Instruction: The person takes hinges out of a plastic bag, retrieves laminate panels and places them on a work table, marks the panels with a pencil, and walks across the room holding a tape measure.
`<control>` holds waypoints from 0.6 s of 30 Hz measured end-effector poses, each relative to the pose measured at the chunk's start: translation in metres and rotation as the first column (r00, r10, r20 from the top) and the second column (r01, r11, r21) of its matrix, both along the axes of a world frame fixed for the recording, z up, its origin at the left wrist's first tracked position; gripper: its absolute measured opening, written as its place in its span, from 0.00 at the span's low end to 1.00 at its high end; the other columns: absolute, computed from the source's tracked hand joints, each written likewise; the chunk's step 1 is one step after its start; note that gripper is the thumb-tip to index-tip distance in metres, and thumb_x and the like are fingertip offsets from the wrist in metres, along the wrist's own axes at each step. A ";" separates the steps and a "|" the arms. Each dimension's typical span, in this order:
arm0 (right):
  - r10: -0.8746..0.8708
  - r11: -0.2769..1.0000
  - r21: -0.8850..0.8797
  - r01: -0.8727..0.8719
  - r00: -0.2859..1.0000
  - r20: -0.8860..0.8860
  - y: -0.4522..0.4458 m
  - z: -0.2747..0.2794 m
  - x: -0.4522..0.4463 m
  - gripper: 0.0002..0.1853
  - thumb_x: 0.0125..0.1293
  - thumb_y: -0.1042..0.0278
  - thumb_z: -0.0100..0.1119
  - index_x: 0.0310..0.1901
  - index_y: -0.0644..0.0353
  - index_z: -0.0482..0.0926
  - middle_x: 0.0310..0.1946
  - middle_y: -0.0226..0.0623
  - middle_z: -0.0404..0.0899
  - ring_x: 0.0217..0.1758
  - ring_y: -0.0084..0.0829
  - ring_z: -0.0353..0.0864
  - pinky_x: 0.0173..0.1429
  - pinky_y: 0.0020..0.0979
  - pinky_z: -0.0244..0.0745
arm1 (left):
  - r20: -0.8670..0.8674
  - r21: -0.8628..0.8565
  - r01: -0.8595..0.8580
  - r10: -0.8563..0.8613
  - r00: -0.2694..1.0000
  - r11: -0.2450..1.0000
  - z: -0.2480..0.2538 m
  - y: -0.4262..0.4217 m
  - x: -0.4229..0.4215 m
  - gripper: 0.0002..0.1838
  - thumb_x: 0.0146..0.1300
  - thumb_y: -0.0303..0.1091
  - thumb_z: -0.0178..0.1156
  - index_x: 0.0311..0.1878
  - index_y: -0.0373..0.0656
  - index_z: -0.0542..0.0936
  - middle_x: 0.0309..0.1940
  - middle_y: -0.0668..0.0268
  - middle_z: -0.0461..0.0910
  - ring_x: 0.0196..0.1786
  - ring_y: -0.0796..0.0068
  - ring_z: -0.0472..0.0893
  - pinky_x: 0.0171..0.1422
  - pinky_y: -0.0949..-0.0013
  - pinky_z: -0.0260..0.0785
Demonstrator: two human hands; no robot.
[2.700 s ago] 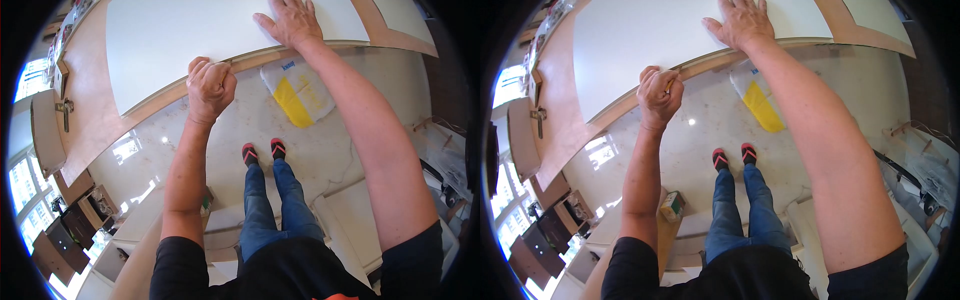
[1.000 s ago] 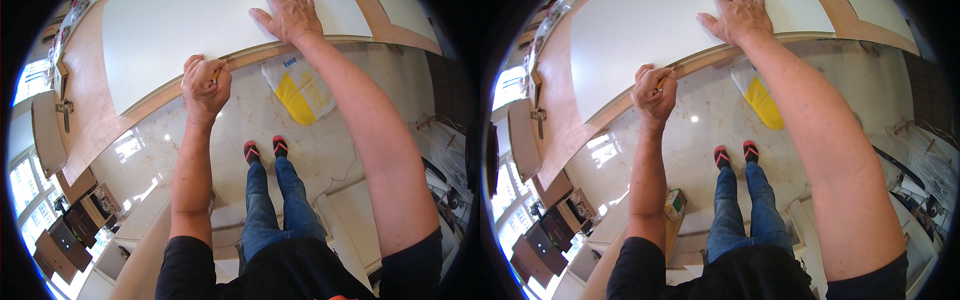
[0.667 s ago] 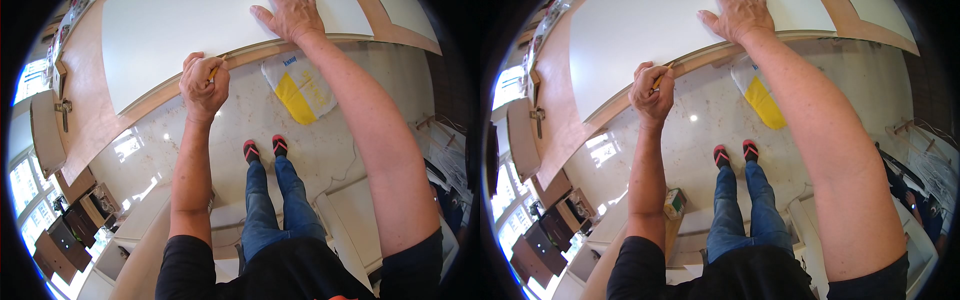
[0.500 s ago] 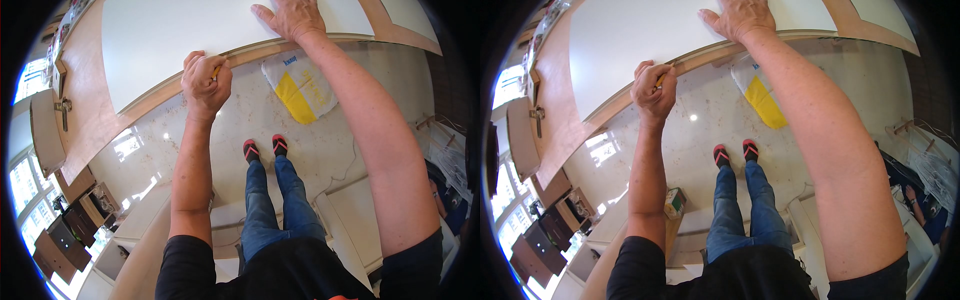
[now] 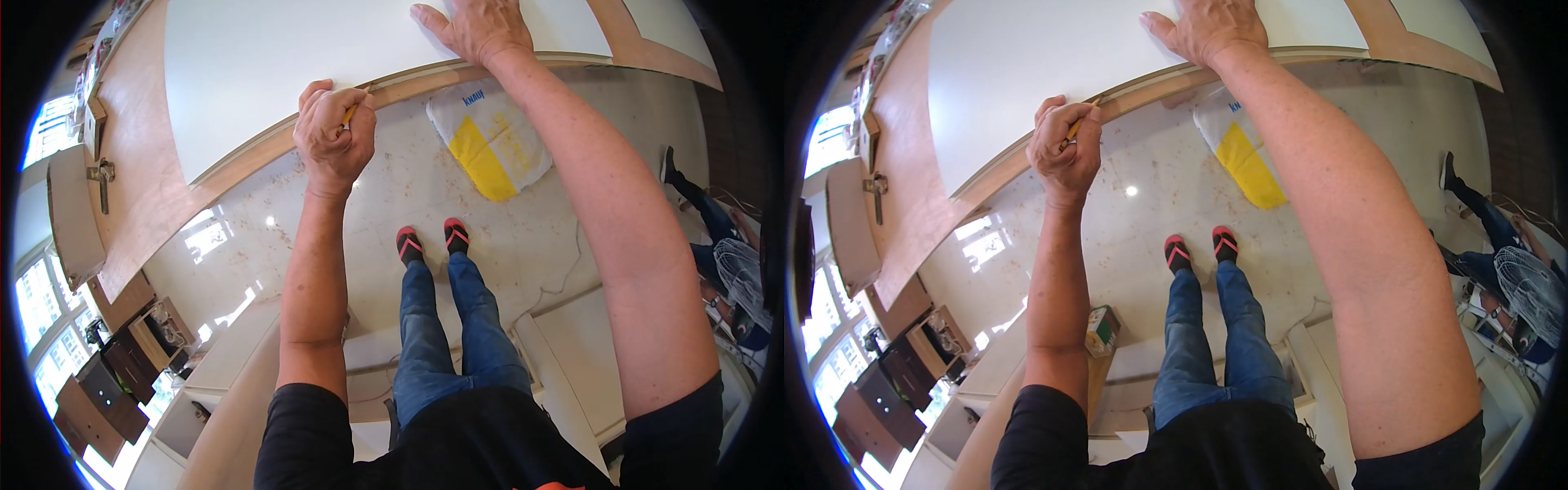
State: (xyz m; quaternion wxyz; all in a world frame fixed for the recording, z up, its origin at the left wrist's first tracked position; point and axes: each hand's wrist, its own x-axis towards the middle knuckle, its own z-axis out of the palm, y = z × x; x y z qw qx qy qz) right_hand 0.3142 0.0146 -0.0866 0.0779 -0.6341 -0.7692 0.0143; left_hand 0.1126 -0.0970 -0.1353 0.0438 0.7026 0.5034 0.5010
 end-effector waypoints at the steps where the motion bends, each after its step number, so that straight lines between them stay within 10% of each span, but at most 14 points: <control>1: 0.001 1.000 0.002 -0.001 1.000 -0.002 0.000 0.000 0.000 0.42 0.71 0.35 0.44 0.75 0.62 0.59 0.78 0.49 0.53 0.83 0.45 0.48 0.84 0.48 0.41 | 0.011 0.004 -0.003 0.003 1.000 1.000 0.000 0.000 0.000 0.05 0.53 0.21 0.67 0.30 0.43 0.82 0.24 0.66 0.80 0.28 0.66 0.78 0.59 0.58 0.74; 18: 0.002 1.000 -0.002 -0.002 1.000 -0.021 0.001 0.002 0.000 0.43 0.70 0.35 0.45 0.76 0.62 0.59 0.79 0.49 0.53 0.83 0.45 0.48 0.84 0.47 0.41 | -0.099 -0.054 -0.012 0.006 0.995 0.998 0.006 -0.001 0.004 0.04 0.54 0.21 0.66 0.29 0.41 0.82 0.27 0.66 0.83 0.32 0.65 0.81 0.63 0.56 0.72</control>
